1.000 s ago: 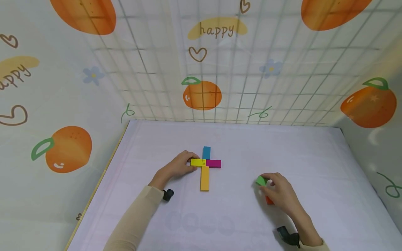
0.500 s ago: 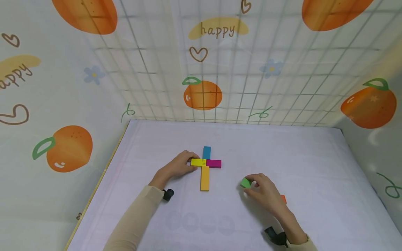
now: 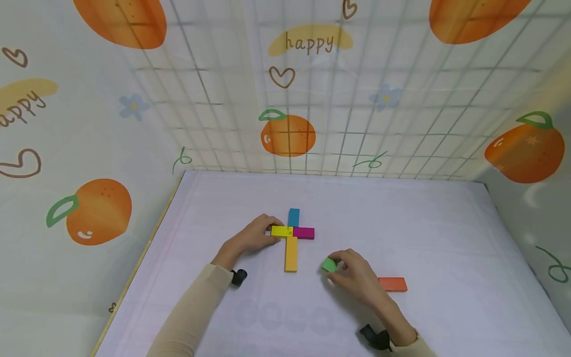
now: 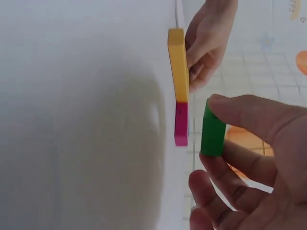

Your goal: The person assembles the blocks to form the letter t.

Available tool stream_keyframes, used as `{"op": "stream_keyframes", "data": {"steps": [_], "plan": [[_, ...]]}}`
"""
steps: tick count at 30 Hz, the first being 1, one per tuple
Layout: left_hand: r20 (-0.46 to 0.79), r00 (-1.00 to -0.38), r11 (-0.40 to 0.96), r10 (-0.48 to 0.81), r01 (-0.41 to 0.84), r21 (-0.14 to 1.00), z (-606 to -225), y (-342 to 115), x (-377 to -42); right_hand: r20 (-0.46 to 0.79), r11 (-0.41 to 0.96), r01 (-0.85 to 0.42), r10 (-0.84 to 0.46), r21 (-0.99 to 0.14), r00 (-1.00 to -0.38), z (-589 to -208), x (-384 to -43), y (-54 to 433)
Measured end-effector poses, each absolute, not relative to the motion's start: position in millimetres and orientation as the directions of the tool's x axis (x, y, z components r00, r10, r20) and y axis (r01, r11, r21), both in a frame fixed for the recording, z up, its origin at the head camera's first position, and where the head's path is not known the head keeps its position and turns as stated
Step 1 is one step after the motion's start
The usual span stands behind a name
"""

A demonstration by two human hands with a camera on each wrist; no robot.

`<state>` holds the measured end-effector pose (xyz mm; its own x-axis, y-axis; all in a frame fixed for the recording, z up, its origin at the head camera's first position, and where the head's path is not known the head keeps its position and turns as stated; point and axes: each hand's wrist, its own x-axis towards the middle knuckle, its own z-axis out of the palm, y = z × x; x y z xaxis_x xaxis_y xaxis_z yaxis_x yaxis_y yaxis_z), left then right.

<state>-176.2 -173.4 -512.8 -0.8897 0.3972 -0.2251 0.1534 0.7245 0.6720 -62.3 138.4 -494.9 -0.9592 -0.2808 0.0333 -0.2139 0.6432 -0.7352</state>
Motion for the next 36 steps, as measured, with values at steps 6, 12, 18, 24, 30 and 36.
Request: {"op": "stream_keyframes", "data": {"steps": [6,12,18,24,30,36], "plan": [[-0.221,-0.889,0.722,0.401,0.158,0.674,-512.3,-173.7,-175.9,-0.016,0.649,-0.175,-0.277,-0.741,-0.961,-496.0,-61.4,119.9],[-0.214,-0.887,0.721,0.409,0.17,0.672,-512.8,-173.9,-176.1,-0.012,0.638,-0.205,-0.318,-0.742,-0.948,-496.6,-59.7,106.6],[-0.214,-0.888,0.722,0.408,0.17,0.67,-512.8,-173.7,-176.2,0.001,0.627,-0.243,-0.361,-0.74,-0.932,-501.4,-58.7,97.6],[-0.219,-0.889,0.722,0.402,0.16,0.673,-512.6,-174.2,-176.1,0.016,0.646,-0.286,-0.389,-0.707,-0.921,-508.1,-56.3,88.6],[-0.22,-0.89,0.714,0.399,0.15,0.684,-512.5,-174.7,-176.5,-0.023,0.673,-0.261,-0.382,-0.692,-0.924,-508.9,-54.9,80.5],[-0.224,-0.889,0.712,0.4,0.148,0.687,-512.9,-174.4,-177.1,-0.069,0.711,-0.231,-0.366,-0.664,-0.928,-508.8,-55.9,75.0]]}}
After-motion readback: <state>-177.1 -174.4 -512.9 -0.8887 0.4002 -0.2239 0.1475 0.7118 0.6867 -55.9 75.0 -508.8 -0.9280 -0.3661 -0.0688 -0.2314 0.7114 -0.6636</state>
